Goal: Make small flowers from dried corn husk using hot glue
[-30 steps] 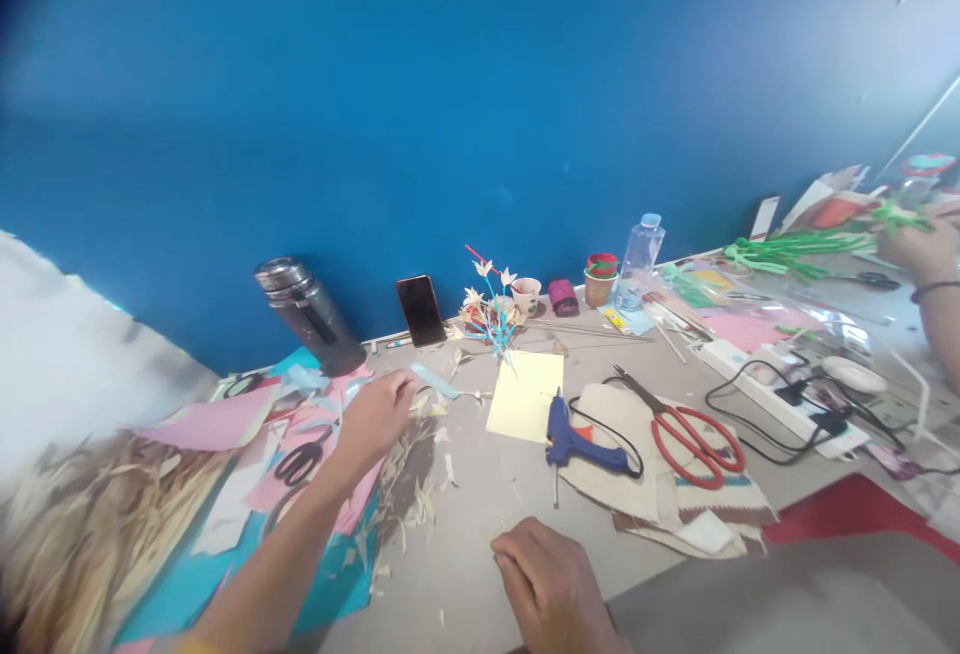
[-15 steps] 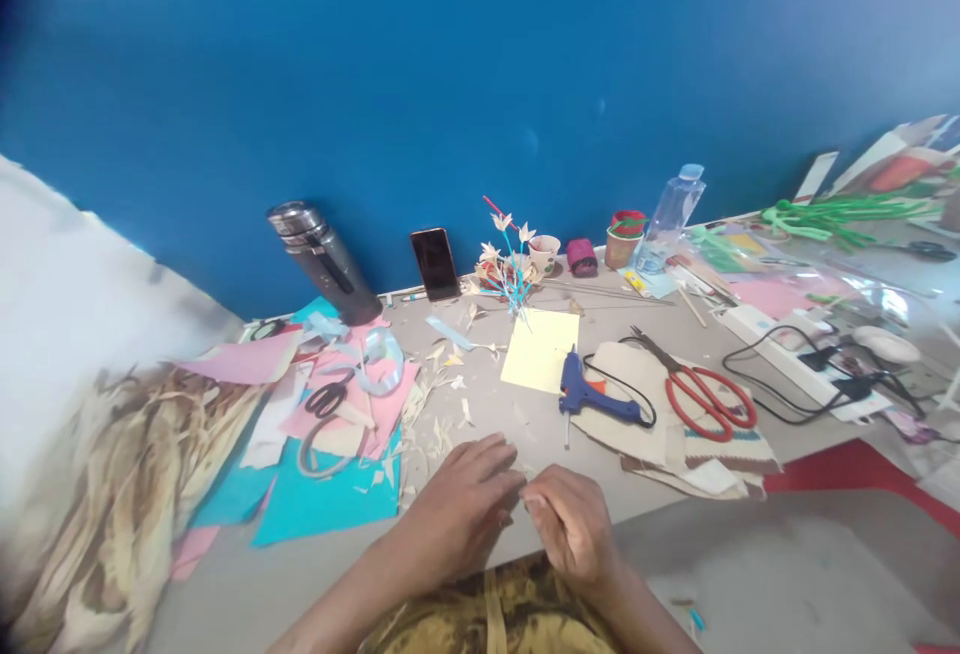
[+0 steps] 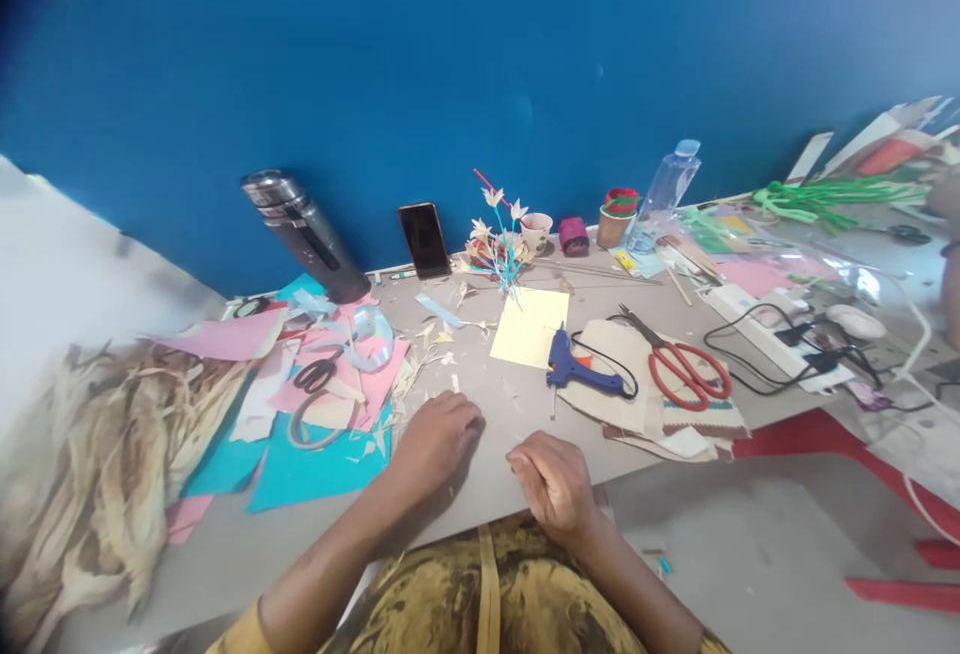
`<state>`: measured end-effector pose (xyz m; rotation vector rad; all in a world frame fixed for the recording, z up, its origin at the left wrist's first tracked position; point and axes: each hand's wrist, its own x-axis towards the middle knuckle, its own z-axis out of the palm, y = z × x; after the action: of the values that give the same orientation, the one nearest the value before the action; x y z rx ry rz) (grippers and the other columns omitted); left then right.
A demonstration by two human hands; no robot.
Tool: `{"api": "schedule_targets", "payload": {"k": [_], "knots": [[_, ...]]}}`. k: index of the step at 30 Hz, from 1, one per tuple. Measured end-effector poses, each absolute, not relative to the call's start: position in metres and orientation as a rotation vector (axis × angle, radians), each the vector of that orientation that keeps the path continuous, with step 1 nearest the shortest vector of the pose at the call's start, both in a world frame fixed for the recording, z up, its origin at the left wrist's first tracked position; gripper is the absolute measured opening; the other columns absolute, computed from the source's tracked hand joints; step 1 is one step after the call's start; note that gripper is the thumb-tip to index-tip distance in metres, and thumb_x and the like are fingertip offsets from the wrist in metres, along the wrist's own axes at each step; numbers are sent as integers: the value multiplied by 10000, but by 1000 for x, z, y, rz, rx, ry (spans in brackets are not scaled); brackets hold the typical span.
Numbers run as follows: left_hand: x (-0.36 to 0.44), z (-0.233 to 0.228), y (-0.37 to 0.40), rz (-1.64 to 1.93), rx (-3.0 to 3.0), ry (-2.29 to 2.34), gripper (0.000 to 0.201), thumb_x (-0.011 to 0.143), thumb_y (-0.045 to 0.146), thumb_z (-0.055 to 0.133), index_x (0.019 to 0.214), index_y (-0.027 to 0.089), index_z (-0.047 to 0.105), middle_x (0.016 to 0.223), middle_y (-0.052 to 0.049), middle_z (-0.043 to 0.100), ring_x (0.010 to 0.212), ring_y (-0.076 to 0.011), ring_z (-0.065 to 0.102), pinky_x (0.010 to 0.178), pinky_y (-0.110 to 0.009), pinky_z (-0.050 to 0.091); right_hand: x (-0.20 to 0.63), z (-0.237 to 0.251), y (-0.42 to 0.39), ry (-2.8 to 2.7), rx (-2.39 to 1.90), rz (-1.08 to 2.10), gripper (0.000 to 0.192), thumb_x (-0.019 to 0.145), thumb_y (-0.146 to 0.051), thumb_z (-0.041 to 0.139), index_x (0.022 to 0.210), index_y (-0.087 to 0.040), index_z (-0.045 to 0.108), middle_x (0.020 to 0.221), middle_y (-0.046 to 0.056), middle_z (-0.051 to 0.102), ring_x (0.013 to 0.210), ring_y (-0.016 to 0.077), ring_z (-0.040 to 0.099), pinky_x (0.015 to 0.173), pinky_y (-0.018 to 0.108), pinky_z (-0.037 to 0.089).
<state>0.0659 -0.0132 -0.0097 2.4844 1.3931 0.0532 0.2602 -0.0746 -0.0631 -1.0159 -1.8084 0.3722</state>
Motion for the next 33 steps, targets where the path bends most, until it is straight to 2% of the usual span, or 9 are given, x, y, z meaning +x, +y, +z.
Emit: {"api": "schedule_targets", "payload": {"k": [4, 7, 12, 17, 21, 24, 25, 29, 33], "knots": [[66, -6, -6, 133, 2418, 1551, 232, 975, 162, 435, 886, 182, 649, 934, -88, 660, 947, -246, 569, 854, -372, 432, 262, -66, -75, -1782, -1029, 394, 223, 990, -115, 482, 843, -186, 635, 697, 38, 638, 630, 159, 592, 607, 277, 423], [72, -6, 2, 168, 2444, 1463, 231, 956, 137, 427, 913, 188, 649, 957, -90, 641, 967, -247, 557, 863, -370, 435, 261, -64, -75, -1793, -1026, 406, 227, 990, -115, 483, 841, -182, 640, 701, 40, 644, 633, 156, 595, 606, 272, 425], [81, -11, 15, 157, 2400, 1351, 191, 873, 101, 462, 853, 199, 624, 953, -86, 597, 937, -251, 535, 756, -353, 435, 260, -59, -74, -1815, -1050, 388, 272, 1010, -144, 453, 827, -179, 650, 692, 52, 655, 632, 157, 605, 603, 270, 449], [71, -2, 16, 562, 2071, 1292, 128, 873, 165, 470, 807, 190, 576, 864, -47, 598, 856, -207, 541, 787, -341, 439, 258, -58, -75, -1802, -1109, 399, 300, 1024, -207, 449, 816, -184, 663, 698, 57, 662, 638, 162, 611, 615, 273, 475], [63, 15, 5, 673, 1515, 1132, 94, 818, 268, 589, 792, 178, 589, 713, 12, 580, 656, -144, 519, 648, -276, 423, 252, -46, -71, -1621, -1230, 608, 170, 986, -290, 550, 981, -180, 678, 787, 57, 693, 645, 162, 622, 591, 261, 504], [60, 22, -9, 650, 1431, 1079, 90, 787, 259, 622, 774, 170, 621, 718, 12, 605, 670, -135, 530, 661, -263, 414, 248, -32, -62, -1482, -1246, 904, 281, 956, -368, 599, 1154, -175, 647, 860, 51, 709, 628, 149, 626, 539, 237, 511], [59, 24, -14, 626, 1456, 1085, 71, 784, 237, 612, 767, 171, 630, 728, 10, 619, 693, -139, 540, 679, -263, 414, 247, -29, -59, -1494, -1231, 945, 281, 950, -377, 607, 1141, -176, 653, 867, 51, 709, 639, 149, 630, 545, 236, 512], [49, 28, -30, 500, 1636, 1185, 96, 804, 197, 550, 772, 185, 639, 755, 0, 640, 748, -163, 564, 694, -274, 409, 246, -24, -51, -1850, -1173, 859, 170, 971, -303, 590, 890, -194, 693, 799, 40, 686, 694, 159, 630, 628, 252, 495], [39, 33, -41, 456, 1828, 1260, 120, 825, 170, 517, 780, 200, 625, 836, -16, 662, 843, -181, 587, 754, -286, 415, 243, -29, -55, -2096, -1100, 828, 169, 1001, -248, 538, 919, -215, 683, 833, 42, 691, 744, 169, 644, 679, 263, 505]]}}
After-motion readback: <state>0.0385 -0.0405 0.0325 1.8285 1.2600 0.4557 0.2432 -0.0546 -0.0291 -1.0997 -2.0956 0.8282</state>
